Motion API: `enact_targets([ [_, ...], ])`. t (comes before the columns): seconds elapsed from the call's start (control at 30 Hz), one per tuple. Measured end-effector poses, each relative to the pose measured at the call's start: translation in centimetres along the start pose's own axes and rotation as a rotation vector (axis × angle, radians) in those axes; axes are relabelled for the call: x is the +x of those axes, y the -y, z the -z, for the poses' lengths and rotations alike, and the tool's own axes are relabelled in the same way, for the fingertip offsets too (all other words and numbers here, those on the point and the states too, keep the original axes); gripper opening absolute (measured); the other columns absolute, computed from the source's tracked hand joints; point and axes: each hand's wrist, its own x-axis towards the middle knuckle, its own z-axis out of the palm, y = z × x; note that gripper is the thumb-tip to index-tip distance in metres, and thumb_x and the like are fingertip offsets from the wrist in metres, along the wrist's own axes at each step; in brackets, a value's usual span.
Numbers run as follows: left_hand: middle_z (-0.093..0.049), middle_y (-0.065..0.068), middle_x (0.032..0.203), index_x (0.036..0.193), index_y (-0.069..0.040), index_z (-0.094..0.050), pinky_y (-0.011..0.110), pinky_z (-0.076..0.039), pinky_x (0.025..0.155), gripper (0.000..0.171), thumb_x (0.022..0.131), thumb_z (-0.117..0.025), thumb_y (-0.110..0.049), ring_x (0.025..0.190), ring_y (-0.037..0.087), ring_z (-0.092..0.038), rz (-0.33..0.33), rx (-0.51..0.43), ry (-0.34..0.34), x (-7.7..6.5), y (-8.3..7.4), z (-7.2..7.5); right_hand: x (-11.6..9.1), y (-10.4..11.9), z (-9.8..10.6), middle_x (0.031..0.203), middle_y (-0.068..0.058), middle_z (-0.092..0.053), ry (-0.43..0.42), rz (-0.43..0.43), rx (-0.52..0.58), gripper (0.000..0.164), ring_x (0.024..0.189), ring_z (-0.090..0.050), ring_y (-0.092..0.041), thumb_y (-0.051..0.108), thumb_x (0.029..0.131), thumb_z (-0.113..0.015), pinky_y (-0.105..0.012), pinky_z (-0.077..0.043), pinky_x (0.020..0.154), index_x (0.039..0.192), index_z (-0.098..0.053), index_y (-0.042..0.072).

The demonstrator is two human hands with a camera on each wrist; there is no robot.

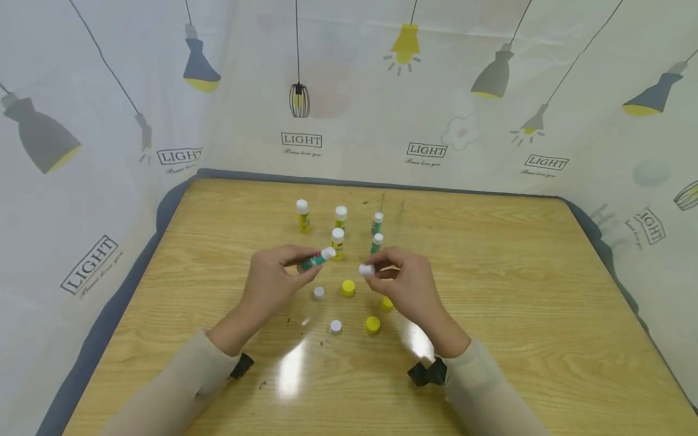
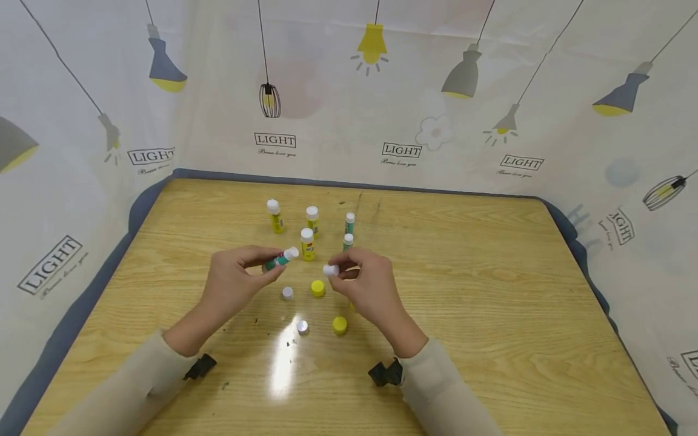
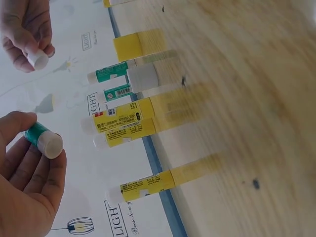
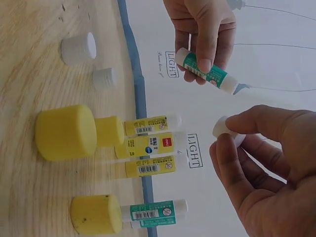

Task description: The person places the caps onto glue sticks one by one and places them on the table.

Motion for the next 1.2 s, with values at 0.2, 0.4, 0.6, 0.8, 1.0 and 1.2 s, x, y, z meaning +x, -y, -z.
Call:
enact_targets([
  [0.2, -0.078, 0.001, 0.101, 0.104, -0.012, -0.08, 0.028, -0.061, 0.062, 0.022, 0.083, -0.085, -0.012, 0.08, 0.01, -0.073, -0.151, 0.156, 0.004, 0.0, 0.5, -0.5, 0.2, -0.4, -0.4, 0.103, -0.004, -0.074, -0.024, -0.013, 0.064, 0.016, 0.093, -0.071, -0.019, 0.002, 0.087, -0.079, -0.026, -0.063, 0.078, 0.101, -0.076, 0.009],
  [0.4, -0.078, 0.002, 0.103, 0.104, -0.013, -0.08, 0.02, -0.056, 0.057, 0.023, 0.082, -0.086, -0.011, 0.081, 0.015, -0.075, -0.208, 0.21, 0.005, 0.0, 0.2, -0.7, 0.2, -0.4, -0.7, 0.103, -0.005, -0.074, -0.051, -0.043, 0.149, 0.015, 0.094, -0.073, -0.02, 0.005, 0.087, -0.08, -0.029, -0.063, 0.079, 0.101, -0.076, 0.01],
  [0.6, -0.078, 0.003, 0.103, 0.104, -0.013, -0.08, 0.026, -0.061, 0.061, 0.025, 0.081, -0.086, -0.008, 0.081, 0.011, -0.074, -0.233, 0.217, 0.011, 0.0, -0.3, -0.9, 0.1, -0.3, -1.1, 0.105, -0.008, -0.072, -0.056, -0.048, 0.195, 0.016, 0.098, -0.072, -0.021, 0.004, 0.088, -0.078, -0.03, -0.063, 0.082, 0.104, -0.075, 0.008],
  [0.8, -0.078, 0.003, 0.103, 0.105, -0.012, -0.079, 0.028, -0.062, 0.062, 0.026, 0.08, -0.087, -0.007, 0.083, 0.012, -0.074, -0.261, 0.226, 0.009, 0.1, -0.4, -1.1, 0.1, -0.2, -1.3, 0.106, -0.007, -0.073, -0.065, -0.031, 0.21, 0.016, 0.101, -0.071, -0.02, 0.006, 0.09, -0.078, -0.03, -0.062, 0.084, 0.105, -0.076, 0.009],
  [1.0, -0.077, 0.002, 0.103, 0.103, -0.011, -0.08, 0.023, -0.061, 0.068, 0.026, 0.079, -0.088, -0.007, 0.088, 0.015, -0.074, -0.31, 0.264, 0.004, 0.0, -0.5, -1.2, 0.0, -0.2, -1.5, 0.108, -0.012, -0.073, -0.069, -0.024, 0.208, 0.018, 0.101, -0.071, -0.021, 0.008, 0.09, -0.077, -0.029, -0.062, 0.085, 0.108, -0.075, 0.005],
  [1.2, -0.077, 0.004, 0.105, 0.102, -0.009, -0.08, 0.022, -0.061, 0.069, 0.027, 0.077, -0.089, -0.008, 0.09, 0.016, -0.074, -0.33, 0.288, 0.001, 0.0, -0.8, -1.1, 0.0, 0.1, -1.5, 0.108, -0.012, -0.073, -0.059, -0.014, 0.216, 0.02, 0.101, -0.071, -0.024, 0.009, 0.091, -0.077, -0.029, -0.062, 0.085, 0.109, -0.075, 0.004],
])
